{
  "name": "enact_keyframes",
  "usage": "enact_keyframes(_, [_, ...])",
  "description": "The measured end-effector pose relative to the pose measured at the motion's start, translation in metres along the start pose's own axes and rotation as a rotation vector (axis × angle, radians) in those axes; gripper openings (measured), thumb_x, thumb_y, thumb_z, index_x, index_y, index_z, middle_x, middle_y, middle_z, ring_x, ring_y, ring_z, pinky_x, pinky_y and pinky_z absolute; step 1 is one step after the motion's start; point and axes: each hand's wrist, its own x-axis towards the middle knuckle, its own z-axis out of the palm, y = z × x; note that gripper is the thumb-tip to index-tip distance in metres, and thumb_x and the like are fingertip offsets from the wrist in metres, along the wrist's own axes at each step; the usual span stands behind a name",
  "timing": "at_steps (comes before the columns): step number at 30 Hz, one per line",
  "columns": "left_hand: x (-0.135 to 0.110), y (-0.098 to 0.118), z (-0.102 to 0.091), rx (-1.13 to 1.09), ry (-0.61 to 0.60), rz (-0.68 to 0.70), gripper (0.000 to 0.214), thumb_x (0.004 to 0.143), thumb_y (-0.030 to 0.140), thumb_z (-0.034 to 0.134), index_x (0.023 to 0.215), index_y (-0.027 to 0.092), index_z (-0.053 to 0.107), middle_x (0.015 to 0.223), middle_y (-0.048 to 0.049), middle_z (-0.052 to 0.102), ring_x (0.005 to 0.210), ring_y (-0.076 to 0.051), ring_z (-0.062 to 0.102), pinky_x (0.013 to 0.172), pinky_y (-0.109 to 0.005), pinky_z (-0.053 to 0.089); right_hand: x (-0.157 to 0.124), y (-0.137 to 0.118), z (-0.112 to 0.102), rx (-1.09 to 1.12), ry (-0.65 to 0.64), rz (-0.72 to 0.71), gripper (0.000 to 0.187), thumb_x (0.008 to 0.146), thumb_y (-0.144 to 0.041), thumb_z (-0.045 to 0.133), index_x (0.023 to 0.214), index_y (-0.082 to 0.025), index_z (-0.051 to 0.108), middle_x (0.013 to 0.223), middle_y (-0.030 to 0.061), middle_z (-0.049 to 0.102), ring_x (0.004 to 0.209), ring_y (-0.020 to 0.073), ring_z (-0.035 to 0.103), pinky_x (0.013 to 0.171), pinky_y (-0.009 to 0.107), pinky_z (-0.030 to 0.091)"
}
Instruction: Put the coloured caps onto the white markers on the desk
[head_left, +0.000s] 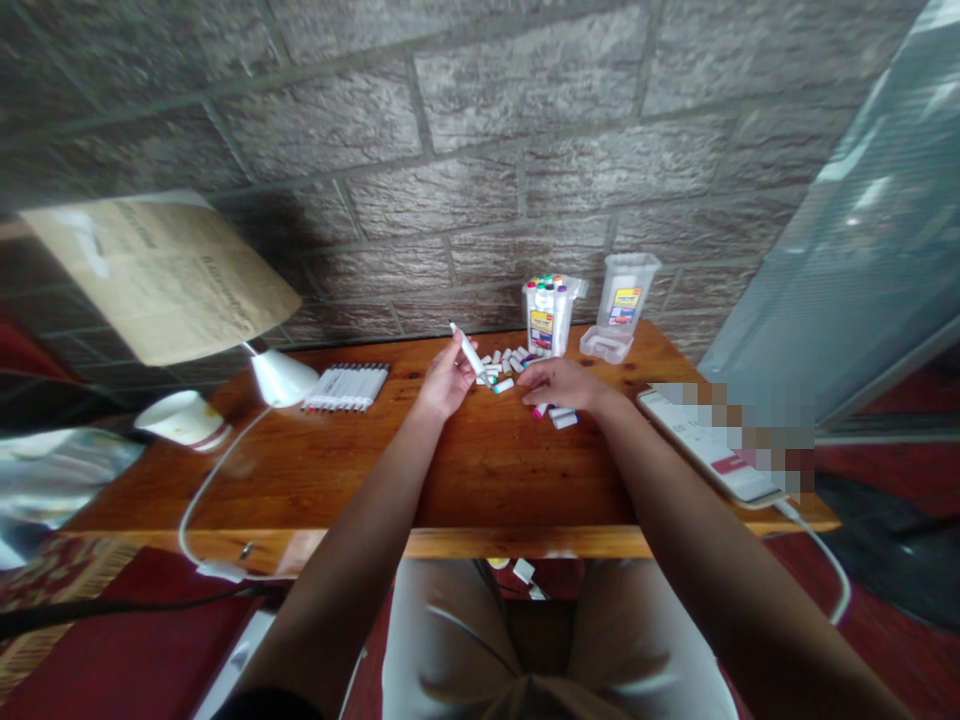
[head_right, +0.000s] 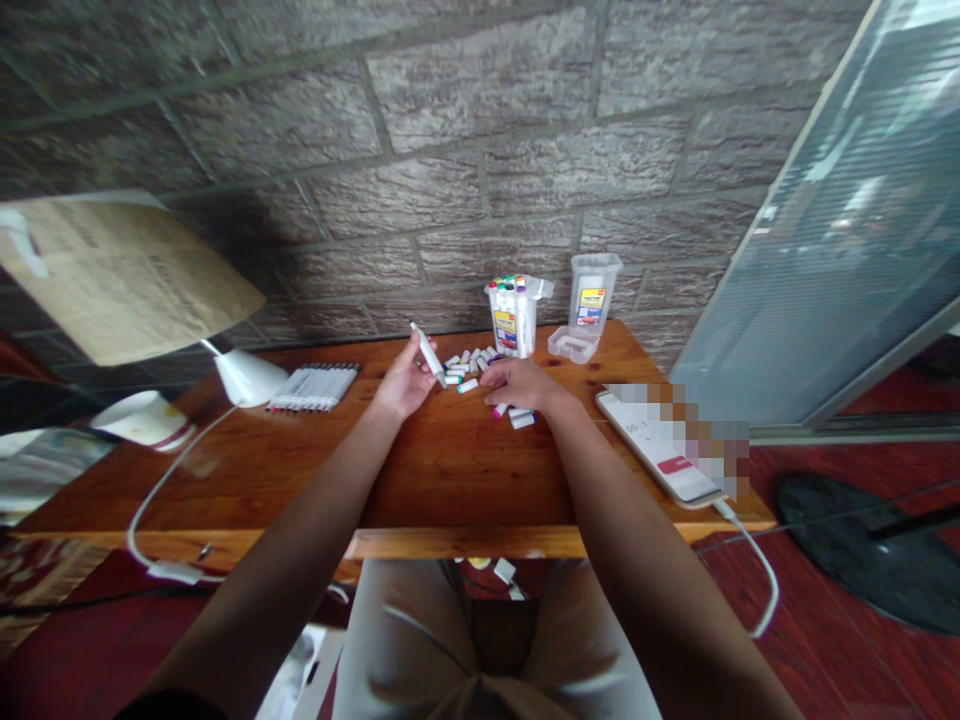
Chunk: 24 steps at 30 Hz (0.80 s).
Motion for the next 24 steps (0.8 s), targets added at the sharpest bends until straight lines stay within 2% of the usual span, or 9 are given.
enact_keyframes(4, [0.000, -0.001, 0.000, 0.027, 0.012, -0.012, 0.024, 0.076, 0.034, 0.083, 0.084, 0.015, 0.071, 0.080, -0.0006, 0.069, 0.051, -0.003, 0.045, 0.050, -0.017, 0.041, 0.006, 0.001, 0.003, -0.062, 0.101, -0.095, 0.012, 0.061, -0.022, 0.080, 0.072, -0.018, 0.076, 0.072, 0.0010, 0.073, 0.068, 0.0142, 0.065, 0.067, 0.027, 0.053])
enact_keyframes(7, [0.002, -0.001, -0.002, 0.029, 0.014, -0.004, 0.019, 0.078, 0.030, 0.081, 0.086, 0.016, 0.073, 0.086, -0.0028, 0.072, 0.056, -0.003, 0.051, 0.050, -0.016, 0.040, 0.009, -0.004, 0.005, -0.084, 0.264, -0.172, 0.006, 0.069, -0.024, 0.076, 0.073, -0.020, 0.076, 0.074, 0.0004, 0.073, 0.071, 0.0133, 0.064, 0.074, 0.027, 0.053])
enact_keyframes(9, [0.003, -0.002, -0.003, 0.015, 0.004, -0.003, 0.016, 0.079, 0.027, 0.080, 0.087, 0.016, 0.073, 0.090, -0.0031, 0.073, 0.059, -0.003, 0.054, 0.049, -0.015, 0.040, 0.010, -0.009, 0.006, -0.023, 0.377, -0.131, 0.007, 0.074, -0.026, 0.074, 0.075, -0.020, 0.076, 0.076, 0.0002, 0.073, 0.069, 0.0126, 0.063, 0.070, 0.026, 0.053])
enact_keyframes(12, [0.003, -0.002, -0.004, 0.020, -0.010, -0.002, 0.017, 0.079, 0.027, 0.081, 0.089, 0.016, 0.073, 0.091, -0.0034, 0.074, 0.061, -0.004, 0.058, 0.051, -0.014, 0.044, 0.009, -0.016, 0.007, 0.176, 0.468, 0.035, 0.011, 0.078, -0.029, 0.074, 0.081, -0.019, 0.075, 0.072, 0.0006, 0.071, 0.064, 0.0131, 0.061, 0.057, 0.025, 0.053])
enact_keyframes(15, [0.001, -0.002, -0.004, 0.075, -0.017, -0.039, 0.026, 0.078, 0.038, 0.081, 0.090, 0.016, 0.072, 0.081, -0.0024, 0.071, 0.060, -0.007, 0.060, 0.052, -0.017, 0.047, 0.007, -0.022, 0.008, 0.370, 0.500, 0.110, 0.013, 0.075, -0.028, 0.079, 0.079, -0.018, 0.072, 0.067, 0.0004, 0.068, 0.062, 0.0125, 0.061, 0.055, 0.024, 0.055])
enact_keyframes(18, [-0.003, -0.003, -0.003, 0.157, -0.079, -0.107, 0.036, 0.075, 0.046, 0.082, 0.089, 0.015, 0.071, 0.070, 0.0000, 0.065, 0.053, -0.006, 0.056, 0.049, -0.018, 0.044, 0.006, -0.026, 0.008, 0.526, 0.483, 0.091, 0.015, 0.071, -0.018, 0.083, 0.080, -0.018, 0.071, 0.074, -0.0002, 0.070, 0.068, 0.0106, 0.065, 0.064, 0.024, 0.058])
enact_keyframes(21, [-0.007, -0.005, -0.001, 0.226, -0.166, -0.146, 0.035, 0.074, 0.044, 0.083, 0.084, 0.013, 0.071, 0.067, -0.0007, 0.065, 0.052, -0.006, 0.056, 0.052, -0.019, 0.046, 0.005, -0.031, 0.008, 0.655, 0.453, 0.068, 0.022, 0.069, -0.010, 0.082, 0.085, -0.020, 0.070, 0.079, -0.0009, 0.072, 0.077, 0.0105, 0.069, 0.075, 0.023, 0.059])
enact_keyframes(24, [-0.010, -0.009, -0.001, 0.275, -0.246, -0.183, 0.029, 0.074, 0.038, 0.084, 0.084, 0.013, 0.073, 0.072, -0.0035, 0.070, 0.060, -0.010, 0.062, 0.060, -0.022, 0.050, 0.003, -0.033, 0.008, 0.725, 0.420, 0.063, 0.023, 0.072, -0.012, 0.080, 0.091, -0.022, 0.071, 0.082, -0.0019, 0.073, 0.079, 0.0104, 0.070, 0.077, 0.023, 0.059])
